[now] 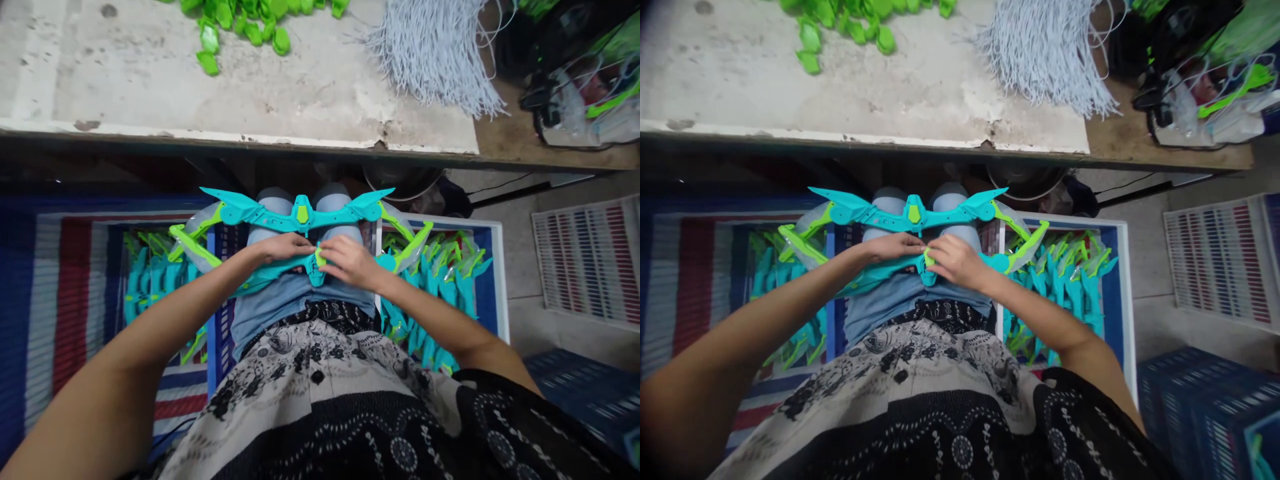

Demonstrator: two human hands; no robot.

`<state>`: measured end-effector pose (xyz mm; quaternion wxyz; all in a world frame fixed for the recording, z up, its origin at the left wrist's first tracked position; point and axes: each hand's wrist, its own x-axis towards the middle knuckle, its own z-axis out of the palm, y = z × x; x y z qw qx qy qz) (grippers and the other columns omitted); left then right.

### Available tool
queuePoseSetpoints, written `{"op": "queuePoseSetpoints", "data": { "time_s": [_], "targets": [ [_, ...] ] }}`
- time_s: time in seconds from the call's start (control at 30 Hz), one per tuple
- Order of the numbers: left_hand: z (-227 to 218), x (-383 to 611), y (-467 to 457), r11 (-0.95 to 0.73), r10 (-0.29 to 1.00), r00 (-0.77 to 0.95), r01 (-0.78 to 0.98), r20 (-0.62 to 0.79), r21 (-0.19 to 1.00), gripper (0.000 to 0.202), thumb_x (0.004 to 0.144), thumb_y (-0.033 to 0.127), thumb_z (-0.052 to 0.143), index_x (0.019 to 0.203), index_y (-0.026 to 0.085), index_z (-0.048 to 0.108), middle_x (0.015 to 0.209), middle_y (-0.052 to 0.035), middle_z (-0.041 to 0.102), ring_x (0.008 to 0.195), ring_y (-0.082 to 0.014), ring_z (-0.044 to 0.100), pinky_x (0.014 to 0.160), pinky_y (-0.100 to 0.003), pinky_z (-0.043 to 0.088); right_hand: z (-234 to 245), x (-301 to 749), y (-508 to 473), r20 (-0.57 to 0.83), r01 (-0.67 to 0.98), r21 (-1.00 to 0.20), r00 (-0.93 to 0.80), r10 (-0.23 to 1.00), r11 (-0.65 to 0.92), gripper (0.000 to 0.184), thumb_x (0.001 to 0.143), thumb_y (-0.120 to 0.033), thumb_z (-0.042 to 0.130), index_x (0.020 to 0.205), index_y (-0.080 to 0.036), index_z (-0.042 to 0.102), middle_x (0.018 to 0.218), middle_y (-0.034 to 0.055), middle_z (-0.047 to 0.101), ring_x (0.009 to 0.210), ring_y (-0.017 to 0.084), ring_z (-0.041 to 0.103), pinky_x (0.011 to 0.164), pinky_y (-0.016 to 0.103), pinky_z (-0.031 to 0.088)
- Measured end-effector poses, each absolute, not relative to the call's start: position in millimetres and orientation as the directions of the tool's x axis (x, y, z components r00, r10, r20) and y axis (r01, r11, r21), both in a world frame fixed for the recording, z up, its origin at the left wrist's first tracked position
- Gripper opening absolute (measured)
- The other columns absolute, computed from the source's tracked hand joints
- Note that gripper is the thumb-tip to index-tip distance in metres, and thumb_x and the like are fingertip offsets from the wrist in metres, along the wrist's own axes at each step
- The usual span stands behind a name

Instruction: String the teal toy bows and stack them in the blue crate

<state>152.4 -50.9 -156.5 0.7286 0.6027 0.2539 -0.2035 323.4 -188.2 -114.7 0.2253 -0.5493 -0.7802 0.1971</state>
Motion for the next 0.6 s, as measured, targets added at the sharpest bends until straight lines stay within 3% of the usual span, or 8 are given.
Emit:
{"op": "queuePoseSetpoints", "data": {
  "time_s": [0.2,0.37,0.47,0.6],
  "targets": [
    [-160.9,155.9,-54.7,0.279,-0.015,0.782,0.601,-0.623,0.749,0.057,0.065,0.066,0.065,0.090,0.014,0.063,0.077,-0.0036,0.064,0.065,-0.0155,0.057,0.058,-0.027,0.044,-148.5,296.7,-231.3,0.127,0.804,-0.558,-0.162,0.979,0.205,0.026,0.090,-0.035,0.052,0.105,-0.020,0.067,0.115,0.0104,0.066,0.106,0.025,0.054,0.088,0.043,0.046],
    [-158.1,154.4,-54.8,0.194,0.013,0.808,0.575,-0.589,0.794,0.056,0.070,0.067,0.060,0.088,0.014,0.061,0.072,-0.0016,0.059,0.059,-0.0132,0.054,0.056,-0.026,0.043,-143.4,290.3,-225.7,0.089,0.835,-0.537,-0.087,0.992,0.121,0.024,0.091,-0.033,0.052,0.105,-0.022,0.067,0.114,0.0076,0.066,0.106,0.026,0.051,0.090,0.045,0.043],
    [-158.9,154.1,-53.4,0.099,-0.011,0.809,0.585,-0.587,0.805,0.056,0.068,0.064,0.063,0.095,0.015,0.058,0.075,-0.0011,0.059,0.058,-0.0131,0.055,0.055,-0.025,0.043,-143.0,288.3,-225.7,0.067,0.800,-0.596,-0.042,0.997,0.073,0.023,0.090,-0.034,0.054,0.106,-0.022,0.066,0.113,0.0069,0.066,0.112,0.025,0.049,0.096,0.044,0.041],
    [-158.2,156.2,-53.9,-0.003,0.011,0.814,0.581,-0.581,0.814,0.052,0.066,0.062,0.065,0.091,0.016,0.057,0.077,-0.0007,0.061,0.060,-0.0135,0.057,0.055,-0.024,0.041,-144.8,288.7,-221.9,-0.020,0.736,-0.671,0.100,0.995,-0.088,0.047,0.080,-0.039,0.066,0.123,-0.022,0.055,0.124,0.0104,0.058,0.120,0.026,0.048,0.100,0.045,0.041]
  ]
}}
